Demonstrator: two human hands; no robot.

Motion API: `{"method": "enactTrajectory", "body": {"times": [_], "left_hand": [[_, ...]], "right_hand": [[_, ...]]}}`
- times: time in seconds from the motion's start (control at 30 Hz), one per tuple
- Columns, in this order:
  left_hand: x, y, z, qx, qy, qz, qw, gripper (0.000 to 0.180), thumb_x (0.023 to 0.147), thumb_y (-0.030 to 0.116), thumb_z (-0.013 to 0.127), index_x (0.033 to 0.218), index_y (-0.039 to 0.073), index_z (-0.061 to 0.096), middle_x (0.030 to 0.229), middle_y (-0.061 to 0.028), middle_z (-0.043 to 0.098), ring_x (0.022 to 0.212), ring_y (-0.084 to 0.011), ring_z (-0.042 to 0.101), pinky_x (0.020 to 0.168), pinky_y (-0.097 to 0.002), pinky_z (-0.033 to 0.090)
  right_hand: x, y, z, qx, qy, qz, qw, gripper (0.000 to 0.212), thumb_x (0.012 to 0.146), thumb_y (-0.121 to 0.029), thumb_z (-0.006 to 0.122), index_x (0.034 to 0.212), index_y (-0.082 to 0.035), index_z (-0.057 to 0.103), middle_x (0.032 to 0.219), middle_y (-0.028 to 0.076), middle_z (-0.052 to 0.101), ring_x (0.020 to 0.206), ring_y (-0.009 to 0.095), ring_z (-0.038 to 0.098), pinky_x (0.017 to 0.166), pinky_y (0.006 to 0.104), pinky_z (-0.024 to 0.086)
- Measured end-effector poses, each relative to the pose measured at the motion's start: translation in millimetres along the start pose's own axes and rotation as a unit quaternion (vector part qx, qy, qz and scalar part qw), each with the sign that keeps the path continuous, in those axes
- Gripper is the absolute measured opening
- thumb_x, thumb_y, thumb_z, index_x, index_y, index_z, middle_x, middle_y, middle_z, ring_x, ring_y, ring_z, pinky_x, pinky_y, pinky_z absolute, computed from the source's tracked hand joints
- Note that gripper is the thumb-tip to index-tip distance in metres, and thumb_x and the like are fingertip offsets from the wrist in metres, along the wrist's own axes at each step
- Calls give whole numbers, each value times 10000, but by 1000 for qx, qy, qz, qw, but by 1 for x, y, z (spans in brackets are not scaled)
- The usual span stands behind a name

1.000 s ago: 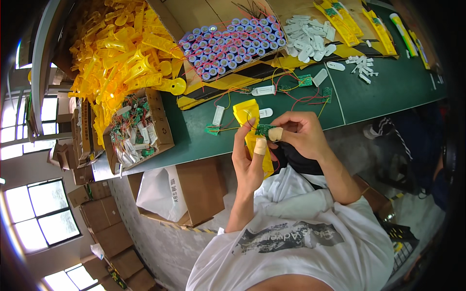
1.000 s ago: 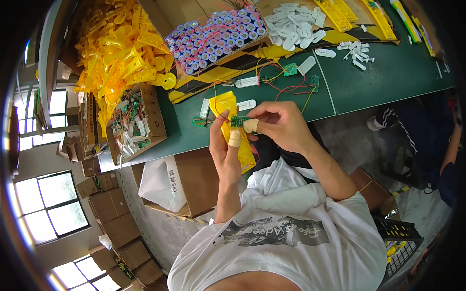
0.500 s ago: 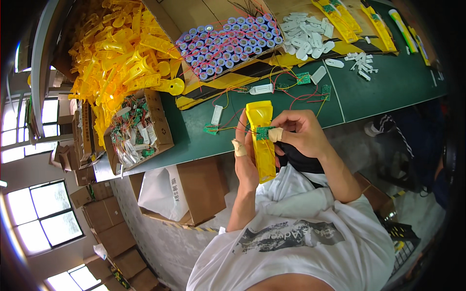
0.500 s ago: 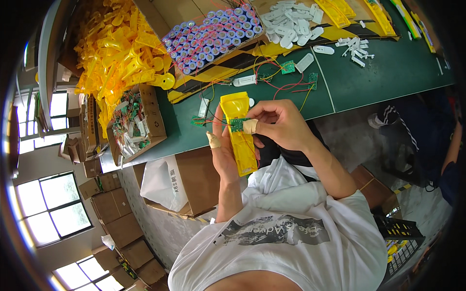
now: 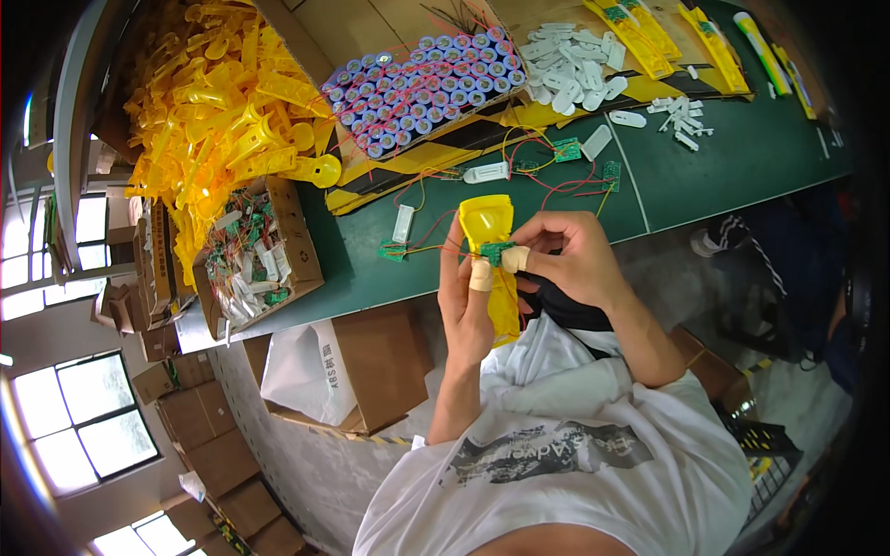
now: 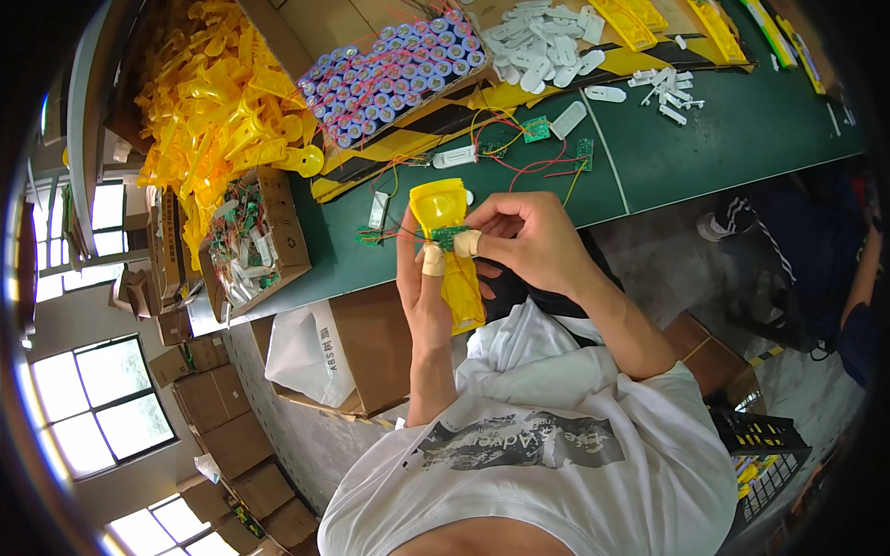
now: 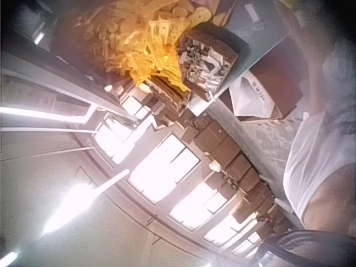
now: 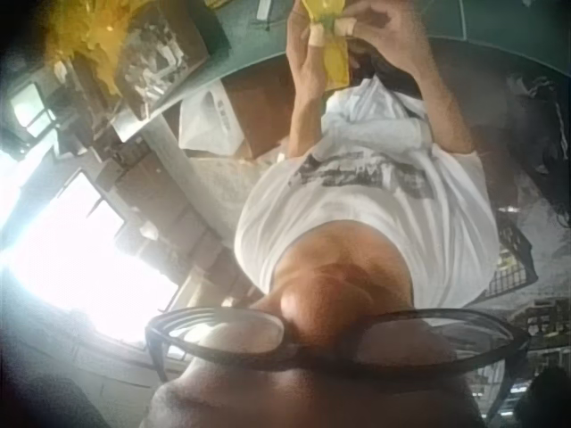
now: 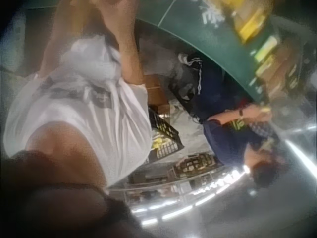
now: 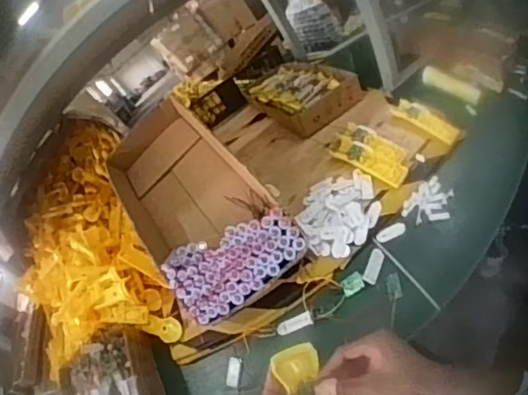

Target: The person assembles electronic components, a PCB, a battery pack, and wiring into a yellow plastic flashlight casing by hand.

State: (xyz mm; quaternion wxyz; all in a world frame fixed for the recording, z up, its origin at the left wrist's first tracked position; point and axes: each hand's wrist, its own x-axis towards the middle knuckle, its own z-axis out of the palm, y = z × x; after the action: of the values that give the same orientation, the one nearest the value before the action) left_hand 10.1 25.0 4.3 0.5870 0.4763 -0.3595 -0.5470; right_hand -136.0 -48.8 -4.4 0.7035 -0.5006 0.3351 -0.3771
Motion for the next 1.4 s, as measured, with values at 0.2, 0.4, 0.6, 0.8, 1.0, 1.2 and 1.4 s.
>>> {"method": "enactTrajectory", "body": {"times": [0.2, 0.4, 0.6, 0.8, 1.0, 1.2, 1.4], "left_hand": [[-7, 5, 18, -15, 55, 41, 998, 558, 1029, 279, 447, 1484, 57, 212, 1022, -209, 631, 647, -256, 680, 492, -311, 577], [-3, 5, 33, -32, 67, 63, 995, 549, 1025, 274, 445, 1485, 67, 228, 983, -185, 638, 600, -218, 649, 489, -298, 566], [-1, 4, 40, -23, 44, 34, 998, 571, 1024, 282, 449, 1488, 54, 209, 942, -203, 637, 621, -247, 666, 481, -318, 560], [2, 11, 45, -33, -11, 8, 999, 574, 1032, 267, 431, 1513, 63, 193, 1038, -199, 632, 654, -230, 673, 501, -301, 559], [11, 2, 53, -99, -1, -10, 995, 533, 1041, 230, 390, 1508, 65, 194, 1112, -217, 621, 665, -230, 671, 500, -298, 558], [11, 5, 54, -79, 2, 25, 997, 519, 1046, 252, 402, 1492, 53, 230, 1174, -237, 610, 632, -233, 665, 493, -302, 558], [26, 12, 32, -90, 56, 8, 994, 537, 1028, 245, 358, 1525, 171, 168, 1251, -274, 569, 634, -266, 678, 478, -314, 557]], "right_hand": [[-1, 12, 13, 86, 11, -73, 994, 400, 857, -127, 766, 1158, -17, 527, 956, 79, 695, 715, 61, 617, 610, 208, 496], [-19, 0, 9, 186, 11, -2, 982, 436, 916, -92, 694, 1281, -15, 470, 921, 83, 708, 621, 37, 545, 490, 204, 405], [-25, 5, -3, 251, 15, 3, 968, 426, 919, -83, 687, 1274, -11, 463, 878, 102, 710, 596, 62, 551, 477, 217, 405], [-29, -6, -17, 220, 15, -17, 975, 377, 917, -70, 685, 1221, -5, 472, 862, 112, 709, 588, 83, 564, 488, 228, 426], [-23, -12, -26, 126, 34, -2, 991, 384, 929, -72, 671, 1241, -4, 457, 820, 95, 696, 594, 73, 577, 509, 224, 456], [-17, -18, -30, 118, 19, -25, 992, 436, 921, -77, 680, 1292, -5, 463, 861, 111, 714, 702, 102, 647, 583, 228, 499], [34, -69, -99, -420, 145, -90, 891, 243, 862, -166, 709, 1057, -22, 692, 877, 126, 731, 751, 192, 703, 683, 300, 541]]}}
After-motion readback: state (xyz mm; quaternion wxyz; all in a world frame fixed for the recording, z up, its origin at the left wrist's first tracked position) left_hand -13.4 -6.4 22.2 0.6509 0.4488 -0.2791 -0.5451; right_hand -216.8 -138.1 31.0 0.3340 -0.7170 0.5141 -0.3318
